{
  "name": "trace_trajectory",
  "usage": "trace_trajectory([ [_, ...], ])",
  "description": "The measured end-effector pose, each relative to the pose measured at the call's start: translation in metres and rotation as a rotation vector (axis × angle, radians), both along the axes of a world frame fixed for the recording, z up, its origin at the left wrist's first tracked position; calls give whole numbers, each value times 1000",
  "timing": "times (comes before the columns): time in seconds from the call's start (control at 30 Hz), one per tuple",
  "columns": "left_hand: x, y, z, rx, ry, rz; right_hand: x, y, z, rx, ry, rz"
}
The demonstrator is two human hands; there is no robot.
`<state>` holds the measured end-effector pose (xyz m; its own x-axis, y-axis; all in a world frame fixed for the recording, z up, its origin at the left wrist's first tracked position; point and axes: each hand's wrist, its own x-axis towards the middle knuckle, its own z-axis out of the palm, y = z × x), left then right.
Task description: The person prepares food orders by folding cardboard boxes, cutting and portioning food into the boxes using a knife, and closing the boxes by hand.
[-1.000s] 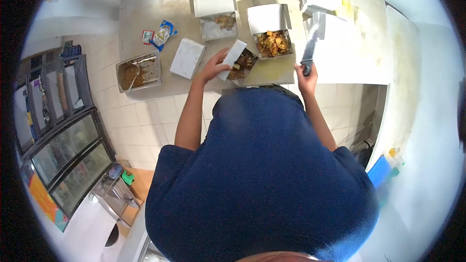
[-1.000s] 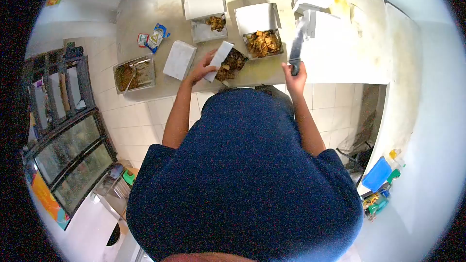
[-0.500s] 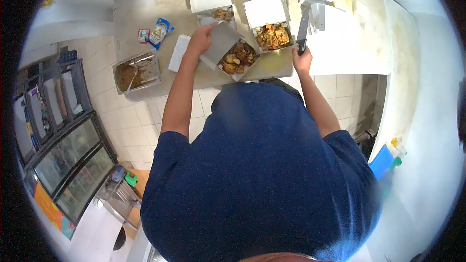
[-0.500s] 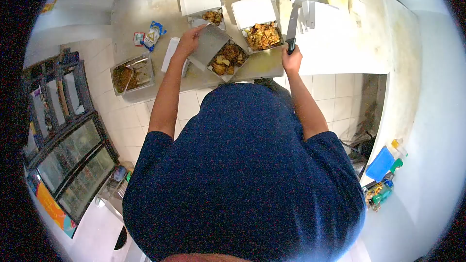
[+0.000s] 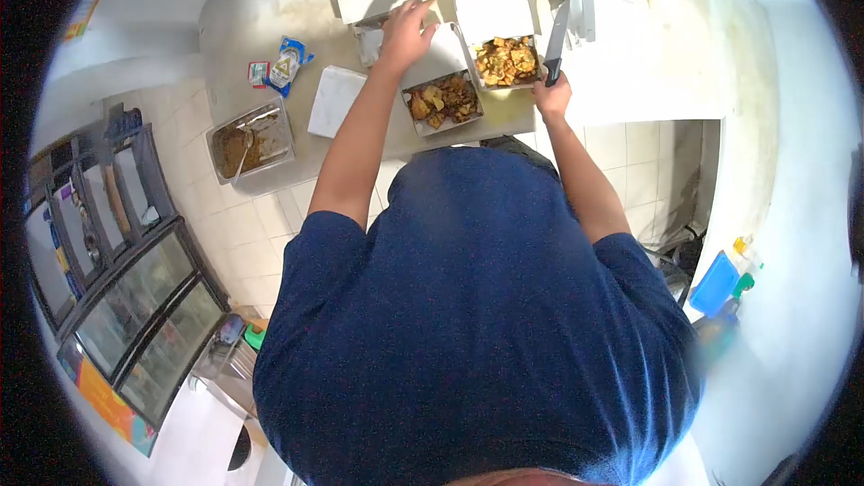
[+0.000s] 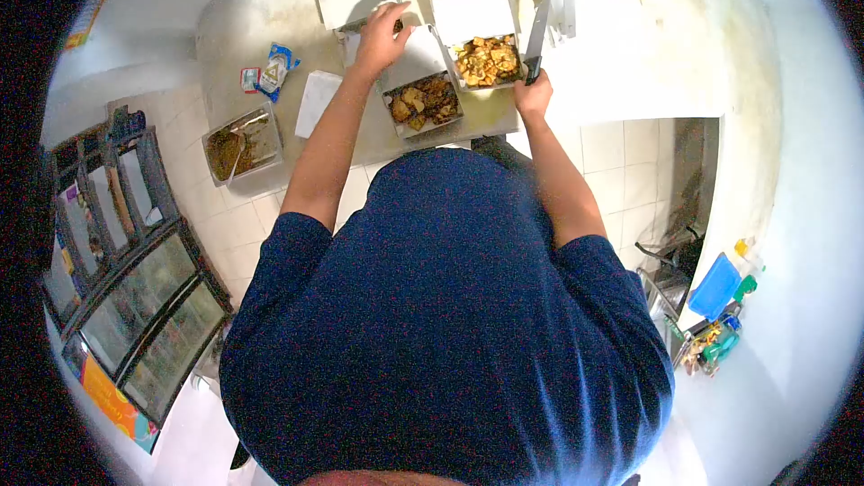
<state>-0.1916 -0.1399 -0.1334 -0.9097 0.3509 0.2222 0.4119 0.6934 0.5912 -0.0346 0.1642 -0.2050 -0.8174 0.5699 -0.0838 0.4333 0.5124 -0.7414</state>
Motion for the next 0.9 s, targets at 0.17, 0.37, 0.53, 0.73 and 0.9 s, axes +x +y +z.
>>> trace_trajectory([
  [0.17, 45, -60, 20, 221, 24, 310, 41, 11, 0, -11, 15, 25],
  [0.37, 133, -156, 6, -592, -371, 541, 52, 17, 0, -179, -55, 78],
  [0.53, 140, -183, -15, -639, -687, 444, 47, 22, 6, -335, -65, 55],
  [0.73, 146, -207, -46, -241, -553, 263, 62, 20, 30, -196, -52, -35],
  [0.9, 142, -209, 4, 115, -823, 5, 71, 19, 33, -167, -36, 2],
])
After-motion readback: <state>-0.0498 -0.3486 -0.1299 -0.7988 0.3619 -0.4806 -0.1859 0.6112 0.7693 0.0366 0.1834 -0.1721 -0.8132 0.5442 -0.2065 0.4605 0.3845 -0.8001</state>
